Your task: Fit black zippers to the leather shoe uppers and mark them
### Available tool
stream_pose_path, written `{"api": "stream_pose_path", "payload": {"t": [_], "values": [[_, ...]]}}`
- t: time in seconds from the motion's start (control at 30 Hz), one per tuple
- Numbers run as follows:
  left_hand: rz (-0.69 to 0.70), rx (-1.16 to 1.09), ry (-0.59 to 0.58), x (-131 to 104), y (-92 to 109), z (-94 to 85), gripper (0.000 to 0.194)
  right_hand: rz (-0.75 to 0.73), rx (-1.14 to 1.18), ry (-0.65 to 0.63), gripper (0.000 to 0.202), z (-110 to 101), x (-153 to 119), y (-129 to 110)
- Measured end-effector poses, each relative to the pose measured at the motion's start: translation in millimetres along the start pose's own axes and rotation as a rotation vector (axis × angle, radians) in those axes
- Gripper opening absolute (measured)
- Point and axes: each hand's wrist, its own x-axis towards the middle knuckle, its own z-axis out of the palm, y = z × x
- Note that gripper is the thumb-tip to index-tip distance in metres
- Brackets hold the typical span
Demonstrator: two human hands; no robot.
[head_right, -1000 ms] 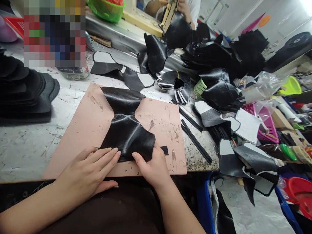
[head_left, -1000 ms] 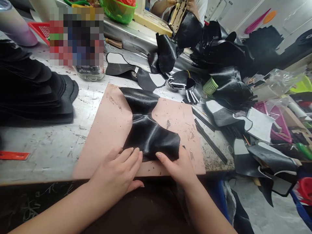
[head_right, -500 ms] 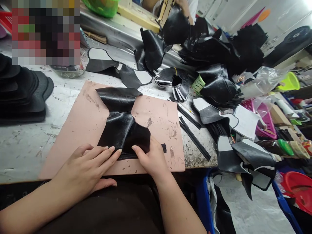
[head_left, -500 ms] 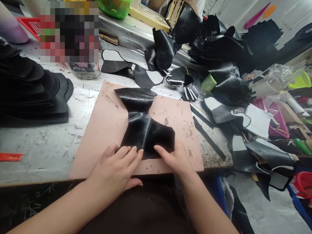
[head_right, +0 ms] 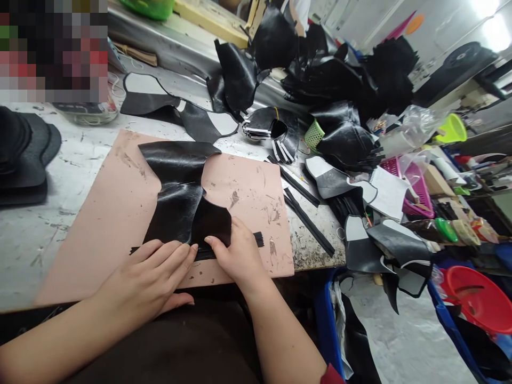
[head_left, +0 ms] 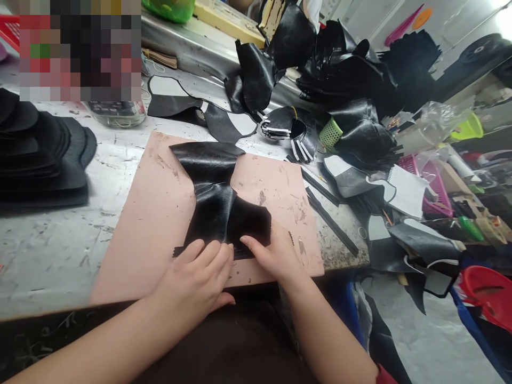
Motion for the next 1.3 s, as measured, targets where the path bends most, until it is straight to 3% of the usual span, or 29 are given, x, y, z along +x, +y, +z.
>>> {"api": "stream_pose_path", "payload": {"t": [0.3,0.5,0.7,0.87,1.13,1.2,1.3], "values": [[0.020,0.092,-0.035,7.4,8.3,-1.4,0.069,-0.027,0.002,-0.047,0.023,-3.5,0.6,0.9],[0.035,0.092,-0.017,10.8,13.0,1.8,0.057,0.070,-0.200,-0.022,0.012,-16.3,-3.4,1.6],[0.035,0.140,0.018,10.8,19.7,8.4,0.057,0.111,-0.159,-0.127,0.018,-30.5,2.1,10.5],[0.021,0.118,-0.018,10.9,21.3,8.4,0.047,0.116,-0.157,-0.136,0.021,-30.9,4.4,13.9],[-0.007,0.034,-0.083,18.6,17.0,6.8,0.060,0.083,-0.047,-0.148,0.018,-34.1,3.2,18.3],[-0.033,-0.007,-0.047,15.4,16.4,5.1,0.054,0.101,-0.011,-0.144,0.018,-33.3,1.5,16.6],[-0.130,-0.257,0.145,3.0,20.5,4.6,0.029,0.165,0.122,-0.095,0.019,-28.1,-4.4,10.9]]}}
